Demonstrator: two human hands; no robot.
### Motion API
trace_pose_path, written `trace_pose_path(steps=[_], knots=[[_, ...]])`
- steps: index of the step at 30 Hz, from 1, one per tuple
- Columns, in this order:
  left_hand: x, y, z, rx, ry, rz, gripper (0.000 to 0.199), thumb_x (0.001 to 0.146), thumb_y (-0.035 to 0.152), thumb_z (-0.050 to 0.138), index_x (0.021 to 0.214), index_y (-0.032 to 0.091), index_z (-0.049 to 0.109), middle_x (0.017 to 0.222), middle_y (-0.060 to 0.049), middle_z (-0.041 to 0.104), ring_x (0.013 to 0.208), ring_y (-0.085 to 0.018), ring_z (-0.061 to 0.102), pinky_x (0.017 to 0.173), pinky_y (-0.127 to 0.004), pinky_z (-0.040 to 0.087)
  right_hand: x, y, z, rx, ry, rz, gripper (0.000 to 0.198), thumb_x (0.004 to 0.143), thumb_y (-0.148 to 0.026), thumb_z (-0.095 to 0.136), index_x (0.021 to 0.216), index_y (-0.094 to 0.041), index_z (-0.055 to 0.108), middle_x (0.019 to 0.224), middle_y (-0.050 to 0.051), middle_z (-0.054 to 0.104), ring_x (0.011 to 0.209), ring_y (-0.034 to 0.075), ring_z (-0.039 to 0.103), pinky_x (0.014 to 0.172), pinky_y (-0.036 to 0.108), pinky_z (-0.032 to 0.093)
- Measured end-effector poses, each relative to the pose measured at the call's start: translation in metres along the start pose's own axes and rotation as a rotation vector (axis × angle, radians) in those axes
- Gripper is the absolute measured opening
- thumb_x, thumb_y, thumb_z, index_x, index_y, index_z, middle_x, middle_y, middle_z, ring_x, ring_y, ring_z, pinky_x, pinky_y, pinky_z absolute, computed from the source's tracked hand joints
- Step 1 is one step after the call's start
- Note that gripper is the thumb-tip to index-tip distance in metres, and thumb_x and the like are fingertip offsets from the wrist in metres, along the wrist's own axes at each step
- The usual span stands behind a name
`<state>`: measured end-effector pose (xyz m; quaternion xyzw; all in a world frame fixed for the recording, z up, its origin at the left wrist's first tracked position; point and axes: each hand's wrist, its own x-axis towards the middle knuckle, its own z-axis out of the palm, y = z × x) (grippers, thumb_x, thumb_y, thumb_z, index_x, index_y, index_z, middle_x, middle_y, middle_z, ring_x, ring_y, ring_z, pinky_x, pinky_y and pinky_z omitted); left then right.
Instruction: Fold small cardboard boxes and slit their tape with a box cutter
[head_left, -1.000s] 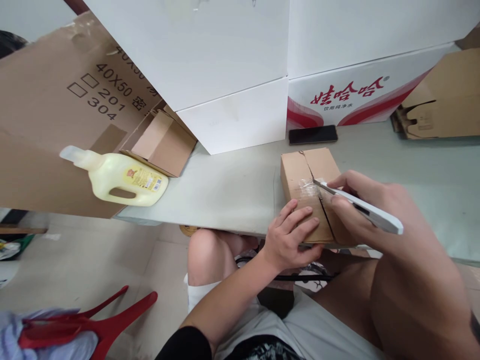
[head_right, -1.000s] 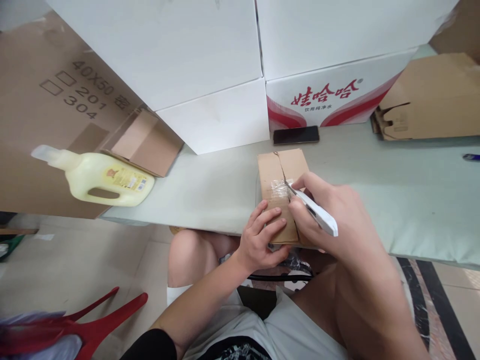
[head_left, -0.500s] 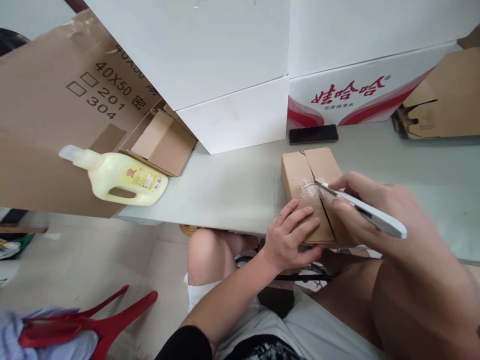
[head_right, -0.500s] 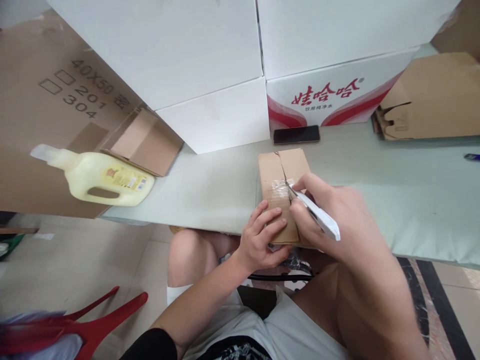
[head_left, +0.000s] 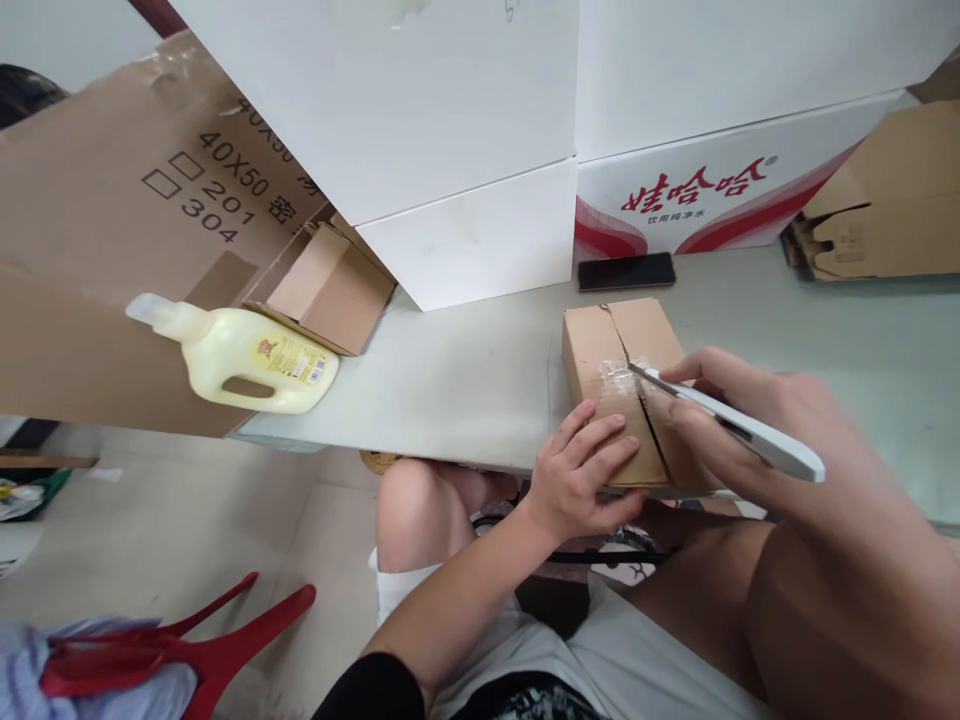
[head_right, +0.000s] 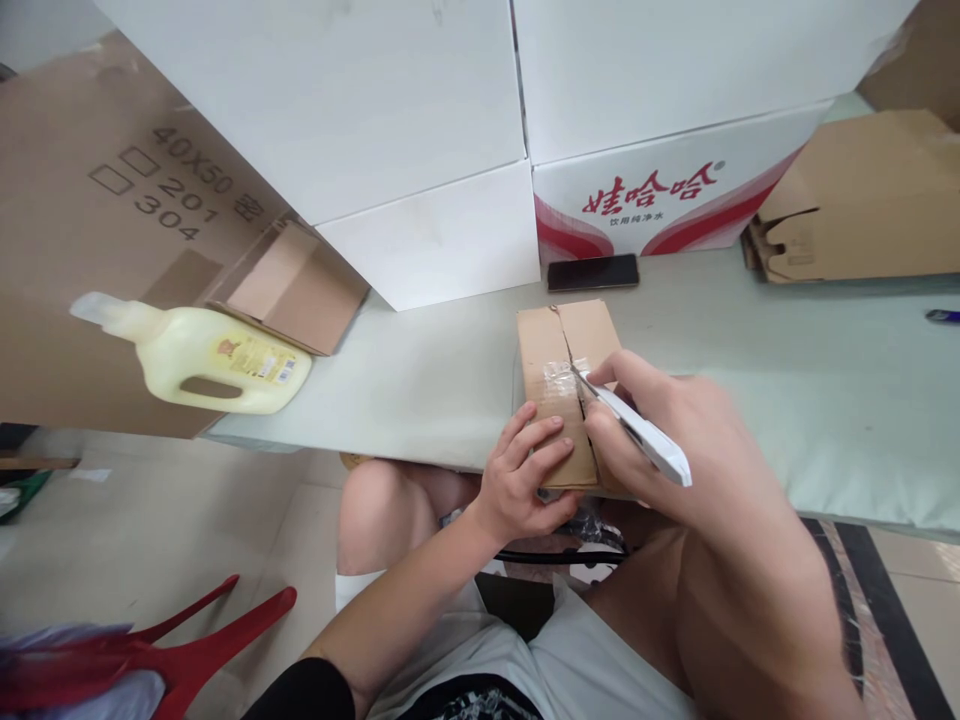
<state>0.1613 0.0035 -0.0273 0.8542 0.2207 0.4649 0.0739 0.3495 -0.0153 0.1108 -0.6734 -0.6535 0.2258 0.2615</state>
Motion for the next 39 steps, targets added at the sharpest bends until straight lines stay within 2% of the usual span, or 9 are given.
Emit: trace_pose_path(steps=[3, 9, 17, 21, 28, 34, 39], knots=[[-0.001, 0.000, 0.000, -0.006, -0.005, -0.010, 0.049, 0.089, 0.044, 0.063, 0.129, 0.015, 0.060, 0.126, -0.016, 0.071, 0.122, -0.028, 0.069, 0.115, -0.053, 0.051, -0.001, -0.004, -0.003, 0.028, -0.030, 0.015, 0.034, 0.085, -0.054, 0.045, 0.089, -0.024, 0.061, 0.059, -0.001, 0.063, 0.046, 0.016, 0.052, 0.051, 0.029, 0.039], [0.003, 0.001, -0.001, 0.013, 0.021, 0.005, 0.044, 0.092, 0.045, 0.061, 0.123, 0.014, 0.062, 0.121, -0.017, 0.073, 0.118, -0.027, 0.071, 0.113, -0.051, 0.054, -0.003, -0.005, -0.005, 0.028, -0.040, 0.037, 0.032, 0.082, -0.054, 0.043, 0.085, -0.025, 0.057, 0.056, -0.002, 0.059, 0.046, 0.016, 0.048, 0.051, 0.030, 0.038], [0.001, 0.001, 0.001, -0.015, 0.007, -0.015, 0.051, 0.088, 0.042, 0.065, 0.131, 0.016, 0.058, 0.124, -0.016, 0.072, 0.120, -0.028, 0.069, 0.113, -0.055, 0.053, -0.005, 0.001, -0.004, 0.088, -0.035, 0.049, 0.033, 0.085, -0.055, 0.045, 0.089, -0.025, 0.058, 0.060, -0.003, 0.061, 0.050, 0.016, 0.051, 0.053, 0.031, 0.040], [0.001, 0.001, 0.001, -0.009, 0.011, -0.022, 0.049, 0.089, 0.042, 0.063, 0.130, 0.015, 0.059, 0.124, -0.016, 0.071, 0.119, -0.028, 0.070, 0.113, -0.054, 0.052, -0.005, 0.002, -0.005, 0.109, -0.035, 0.042, 0.032, 0.083, -0.053, 0.044, 0.082, -0.025, 0.058, 0.054, -0.003, 0.056, 0.047, 0.015, 0.047, 0.048, 0.029, 0.038], [0.002, 0.002, 0.000, -0.007, 0.001, -0.031, 0.048, 0.088, 0.041, 0.063, 0.129, 0.015, 0.059, 0.125, -0.016, 0.070, 0.120, -0.027, 0.069, 0.116, -0.053, 0.050, -0.004, 0.004, -0.003, 0.116, 0.073, -0.002, 0.030, 0.081, -0.045, 0.043, 0.075, -0.023, 0.063, 0.046, -0.004, 0.052, 0.039, 0.013, 0.043, 0.040, 0.025, 0.033], [0.002, 0.004, 0.000, -0.018, 0.009, -0.045, 0.048, 0.088, 0.040, 0.064, 0.130, 0.016, 0.058, 0.124, -0.016, 0.071, 0.122, -0.029, 0.068, 0.115, -0.054, 0.051, -0.005, 0.010, 0.001, 0.153, 0.105, 0.008, 0.027, 0.085, -0.041, 0.046, 0.077, -0.024, 0.064, 0.047, -0.005, 0.052, 0.039, 0.011, 0.043, 0.040, 0.023, 0.032], [0.003, 0.004, 0.000, -0.005, 0.024, -0.032, 0.046, 0.089, 0.042, 0.063, 0.127, 0.015, 0.059, 0.122, -0.017, 0.071, 0.118, -0.028, 0.070, 0.114, -0.054, 0.052, -0.004, 0.012, -0.001, 0.177, 0.029, 0.041, 0.026, 0.084, -0.042, 0.046, 0.084, -0.023, 0.064, 0.052, -0.004, 0.058, 0.039, 0.011, 0.046, 0.040, 0.024, 0.034]])
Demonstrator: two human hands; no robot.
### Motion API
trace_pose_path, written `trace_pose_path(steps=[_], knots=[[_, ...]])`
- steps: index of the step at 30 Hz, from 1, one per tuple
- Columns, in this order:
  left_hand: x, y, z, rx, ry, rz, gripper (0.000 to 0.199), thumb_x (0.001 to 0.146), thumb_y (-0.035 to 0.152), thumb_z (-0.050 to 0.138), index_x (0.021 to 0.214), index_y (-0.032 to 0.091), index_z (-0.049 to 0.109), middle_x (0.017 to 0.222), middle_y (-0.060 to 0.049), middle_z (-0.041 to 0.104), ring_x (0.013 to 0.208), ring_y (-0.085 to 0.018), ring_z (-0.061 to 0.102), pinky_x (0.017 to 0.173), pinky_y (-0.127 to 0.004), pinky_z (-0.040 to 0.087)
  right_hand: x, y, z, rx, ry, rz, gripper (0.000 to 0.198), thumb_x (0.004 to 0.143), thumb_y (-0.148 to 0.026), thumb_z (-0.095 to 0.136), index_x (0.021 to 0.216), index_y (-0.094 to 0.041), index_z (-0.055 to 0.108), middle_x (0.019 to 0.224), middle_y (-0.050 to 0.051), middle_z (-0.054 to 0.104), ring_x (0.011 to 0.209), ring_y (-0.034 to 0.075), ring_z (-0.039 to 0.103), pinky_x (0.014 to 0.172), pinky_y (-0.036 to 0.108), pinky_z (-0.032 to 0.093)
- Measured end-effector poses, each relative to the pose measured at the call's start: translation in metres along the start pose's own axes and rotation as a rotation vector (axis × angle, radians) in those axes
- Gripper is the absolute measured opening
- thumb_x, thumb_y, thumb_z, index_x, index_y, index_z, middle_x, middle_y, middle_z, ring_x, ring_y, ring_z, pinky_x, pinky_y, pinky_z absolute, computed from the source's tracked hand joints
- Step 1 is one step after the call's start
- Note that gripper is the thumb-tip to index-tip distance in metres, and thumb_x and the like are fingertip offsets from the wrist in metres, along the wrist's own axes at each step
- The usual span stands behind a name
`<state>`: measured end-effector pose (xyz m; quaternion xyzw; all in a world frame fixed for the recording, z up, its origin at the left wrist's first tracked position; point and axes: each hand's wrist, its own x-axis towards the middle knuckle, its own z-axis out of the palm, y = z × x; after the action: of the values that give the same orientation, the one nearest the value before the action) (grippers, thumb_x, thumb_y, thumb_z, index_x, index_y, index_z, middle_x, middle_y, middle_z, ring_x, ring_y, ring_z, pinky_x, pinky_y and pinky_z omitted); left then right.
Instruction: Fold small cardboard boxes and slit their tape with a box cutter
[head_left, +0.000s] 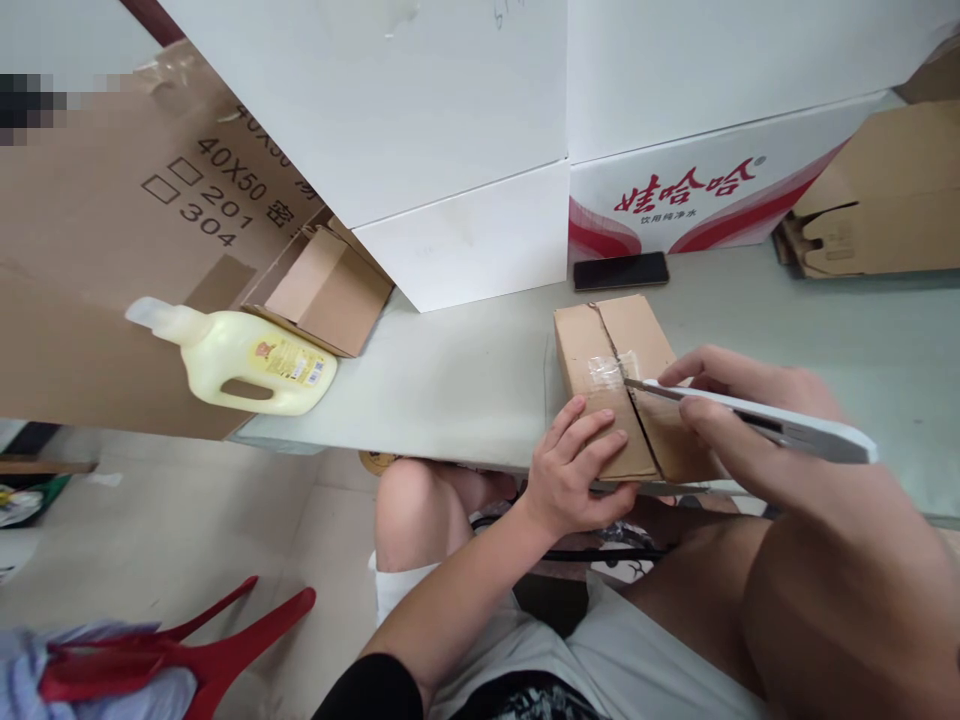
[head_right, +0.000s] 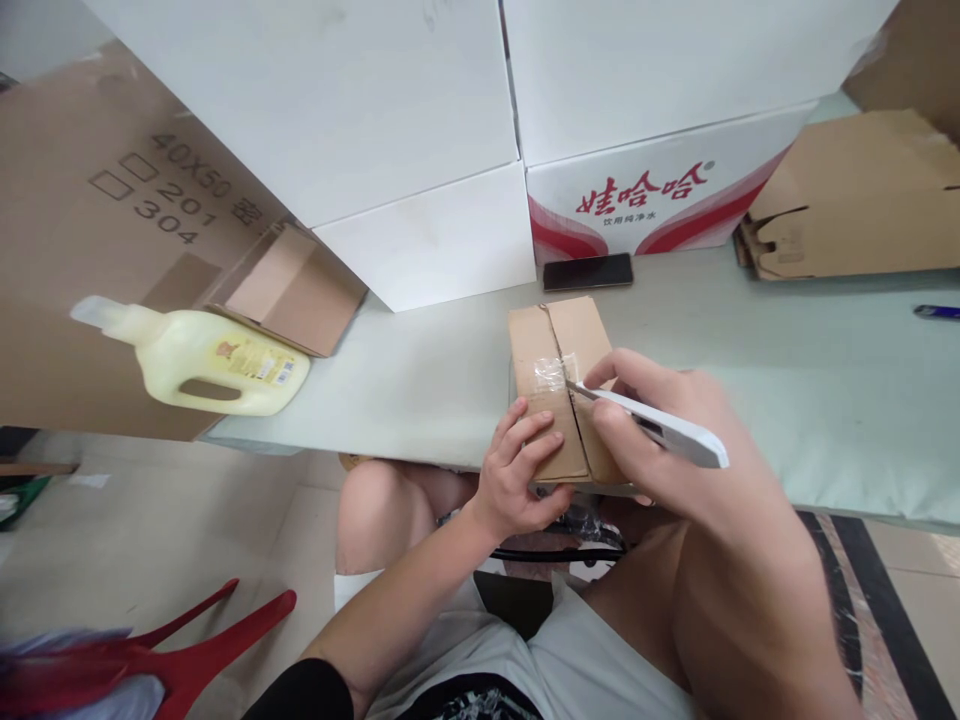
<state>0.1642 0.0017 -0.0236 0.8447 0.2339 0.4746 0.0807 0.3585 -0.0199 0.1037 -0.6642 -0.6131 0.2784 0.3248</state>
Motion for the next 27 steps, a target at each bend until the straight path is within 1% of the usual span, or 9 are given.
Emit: trace_pose_path(steps=[3, 5, 9, 12, 14, 17, 20, 24, 27], knots=[[0.000, 0.000, 0.000, 0.003, -0.003, -0.001, 0.047, 0.089, 0.041, 0.064, 0.127, 0.014, 0.060, 0.122, -0.017, 0.071, 0.117, -0.028, 0.070, 0.114, -0.054, 0.052, 0.002, 0.000, -0.001, 0.016, -0.031, -0.007, 0.028, 0.085, -0.047, 0.049, 0.084, -0.023, 0.063, 0.058, -0.002, 0.061, 0.043, 0.012, 0.048, 0.041, 0.024, 0.035], [0.000, -0.001, 0.001, -0.005, -0.007, -0.002, 0.048, 0.087, 0.040, 0.065, 0.128, 0.014, 0.059, 0.124, -0.017, 0.070, 0.118, -0.029, 0.070, 0.114, -0.055, 0.052, 0.003, 0.001, -0.001, 0.020, 0.005, -0.048, 0.029, 0.084, -0.051, 0.054, 0.077, -0.023, 0.061, 0.056, -0.003, 0.058, 0.044, 0.012, 0.047, 0.041, 0.023, 0.033], [-0.001, 0.001, 0.001, -0.029, 0.008, -0.019, 0.052, 0.084, 0.037, 0.065, 0.130, 0.016, 0.056, 0.124, -0.017, 0.069, 0.118, -0.029, 0.069, 0.114, -0.058, 0.051, 0.006, 0.003, 0.004, -0.010, 0.216, -0.085, 0.023, 0.080, -0.042, 0.057, 0.067, -0.023, 0.056, 0.051, -0.004, 0.052, 0.044, 0.010, 0.044, 0.043, 0.024, 0.032], [0.000, 0.004, -0.002, -0.037, 0.020, -0.061, 0.053, 0.082, 0.035, 0.064, 0.131, 0.018, 0.053, 0.125, -0.016, 0.067, 0.120, -0.031, 0.068, 0.112, -0.060, 0.051, 0.009, 0.007, 0.007, 0.024, 0.352, 0.029, 0.017, 0.080, -0.040, 0.062, 0.078, -0.024, 0.060, 0.056, -0.003, 0.060, 0.048, 0.012, 0.052, 0.047, 0.024, 0.037], [0.001, 0.007, -0.004, -0.048, 0.026, -0.091, 0.054, 0.081, 0.035, 0.064, 0.132, 0.020, 0.051, 0.127, -0.015, 0.065, 0.123, -0.032, 0.066, 0.111, -0.062, 0.051, 0.010, 0.010, 0.010, 0.055, 0.329, 0.094, 0.023, 0.083, -0.044, 0.064, 0.096, -0.025, 0.063, 0.066, -0.002, 0.068, 0.054, 0.014, 0.059, 0.053, 0.026, 0.043], [0.004, 0.011, -0.007, -0.059, 0.046, -0.130, 0.060, 0.082, 0.042, 0.067, 0.134, 0.020, 0.048, 0.128, -0.016, 0.059, 0.127, -0.033, 0.062, 0.110, -0.062, 0.052, 0.011, 0.011, 0.014, 0.079, 0.305, 0.084, 0.036, 0.087, -0.051, 0.065, 0.114, -0.027, 0.062, 0.081, 0.001, 0.074, 0.067, 0.017, 0.066, 0.063, 0.030, 0.048], [0.009, 0.016, -0.011, -0.057, 0.041, -0.211, 0.065, 0.080, 0.043, 0.071, 0.136, 0.021, 0.047, 0.132, -0.017, 0.053, 0.130, -0.034, 0.057, 0.105, -0.058, 0.056, 0.011, 0.010, 0.018, 0.086, 0.331, 0.040, 0.040, 0.085, -0.055, 0.068, 0.113, -0.027, 0.064, 0.089, 0.003, 0.076, 0.077, 0.020, 0.070, 0.069, 0.031, 0.049], [0.015, 0.022, -0.016, -0.052, 0.030, -0.325, 0.065, 0.080, 0.039, 0.071, 0.137, 0.019, 0.047, 0.133, -0.018, 0.052, 0.128, -0.032, 0.059, 0.103, -0.052, 0.059, 0.013, 0.011, 0.020, 0.091, 0.184, 0.052, 0.034, 0.091, -0.053, 0.058, 0.110, -0.026, 0.066, 0.091, 0.004, 0.078, 0.077, 0.022, 0.071, 0.072, 0.034, 0.050], [0.016, 0.022, -0.017, -0.006, 0.077, -0.279, 0.060, 0.083, 0.042, 0.070, 0.133, 0.016, 0.050, 0.132, -0.019, 0.053, 0.127, -0.031, 0.061, 0.100, -0.048, 0.061, 0.017, 0.017, 0.021, 0.061, 0.118, 0.080, 0.036, 0.092, -0.056, 0.055, 0.109, -0.026, 0.067, 0.088, 0.003, 0.079, 0.071, 0.022, 0.071, 0.068, 0.035, 0.050]])
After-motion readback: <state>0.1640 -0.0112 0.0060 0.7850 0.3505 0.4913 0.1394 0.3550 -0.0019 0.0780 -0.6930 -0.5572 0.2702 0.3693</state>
